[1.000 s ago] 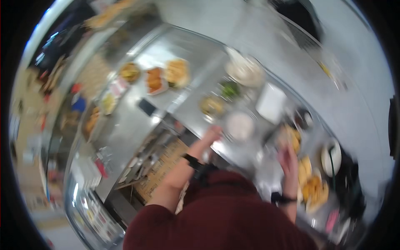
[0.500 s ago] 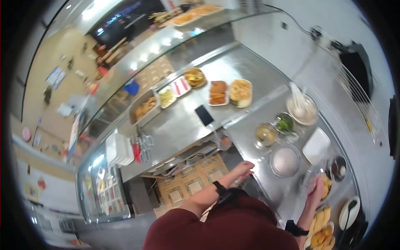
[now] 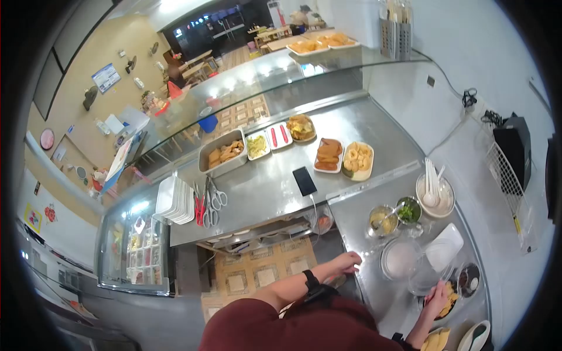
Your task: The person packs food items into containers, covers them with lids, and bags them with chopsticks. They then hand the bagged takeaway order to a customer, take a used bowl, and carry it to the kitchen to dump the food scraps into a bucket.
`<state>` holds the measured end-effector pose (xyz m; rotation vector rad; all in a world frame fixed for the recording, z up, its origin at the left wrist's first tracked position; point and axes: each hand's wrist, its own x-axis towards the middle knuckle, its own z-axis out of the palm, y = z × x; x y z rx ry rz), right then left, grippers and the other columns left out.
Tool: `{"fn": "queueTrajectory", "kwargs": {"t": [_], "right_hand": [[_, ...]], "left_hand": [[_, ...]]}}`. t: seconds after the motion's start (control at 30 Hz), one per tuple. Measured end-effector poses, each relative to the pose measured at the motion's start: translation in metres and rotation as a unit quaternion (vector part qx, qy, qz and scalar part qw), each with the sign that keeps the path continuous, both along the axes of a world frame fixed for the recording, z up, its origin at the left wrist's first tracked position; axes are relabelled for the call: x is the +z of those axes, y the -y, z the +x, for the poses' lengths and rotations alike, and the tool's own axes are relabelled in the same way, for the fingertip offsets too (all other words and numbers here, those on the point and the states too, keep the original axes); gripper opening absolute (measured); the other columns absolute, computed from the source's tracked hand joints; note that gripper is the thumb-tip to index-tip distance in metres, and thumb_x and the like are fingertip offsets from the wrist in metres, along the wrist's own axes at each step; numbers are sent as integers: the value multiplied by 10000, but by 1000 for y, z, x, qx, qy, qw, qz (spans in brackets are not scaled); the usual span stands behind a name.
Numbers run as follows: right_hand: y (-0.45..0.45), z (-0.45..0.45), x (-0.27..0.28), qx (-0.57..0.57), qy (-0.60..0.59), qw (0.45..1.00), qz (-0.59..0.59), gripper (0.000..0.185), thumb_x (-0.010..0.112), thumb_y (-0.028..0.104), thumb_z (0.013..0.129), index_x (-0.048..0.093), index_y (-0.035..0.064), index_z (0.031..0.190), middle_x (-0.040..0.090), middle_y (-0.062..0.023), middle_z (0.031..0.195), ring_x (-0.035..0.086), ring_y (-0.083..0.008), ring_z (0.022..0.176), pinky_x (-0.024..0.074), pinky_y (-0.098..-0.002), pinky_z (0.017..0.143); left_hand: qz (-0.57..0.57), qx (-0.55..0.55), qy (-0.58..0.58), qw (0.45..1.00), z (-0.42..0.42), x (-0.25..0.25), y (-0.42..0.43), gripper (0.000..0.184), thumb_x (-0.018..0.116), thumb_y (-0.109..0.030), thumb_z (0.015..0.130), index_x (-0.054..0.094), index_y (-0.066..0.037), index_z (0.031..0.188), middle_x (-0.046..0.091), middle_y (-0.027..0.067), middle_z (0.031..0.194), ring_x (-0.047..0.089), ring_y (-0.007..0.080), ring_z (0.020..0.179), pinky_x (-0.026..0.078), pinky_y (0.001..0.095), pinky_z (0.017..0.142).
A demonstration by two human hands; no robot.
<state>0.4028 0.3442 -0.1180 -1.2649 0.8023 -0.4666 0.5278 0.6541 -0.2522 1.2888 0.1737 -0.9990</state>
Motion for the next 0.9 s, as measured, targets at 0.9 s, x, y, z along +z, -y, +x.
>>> {"fn": "queueTrajectory", "kwargs": {"t": [0.9], "right_hand": [[35,-100,19,-335,-14,880,-335,372,554,18,795,520,65,1162,437,3,701,445,-67,586,414,-223,527]], "left_hand": [[-13,-80,-105,991,34,43,65,195,509,-123,814,467,-33,982,588,148,892,620,223,761,521,269,608]]}}
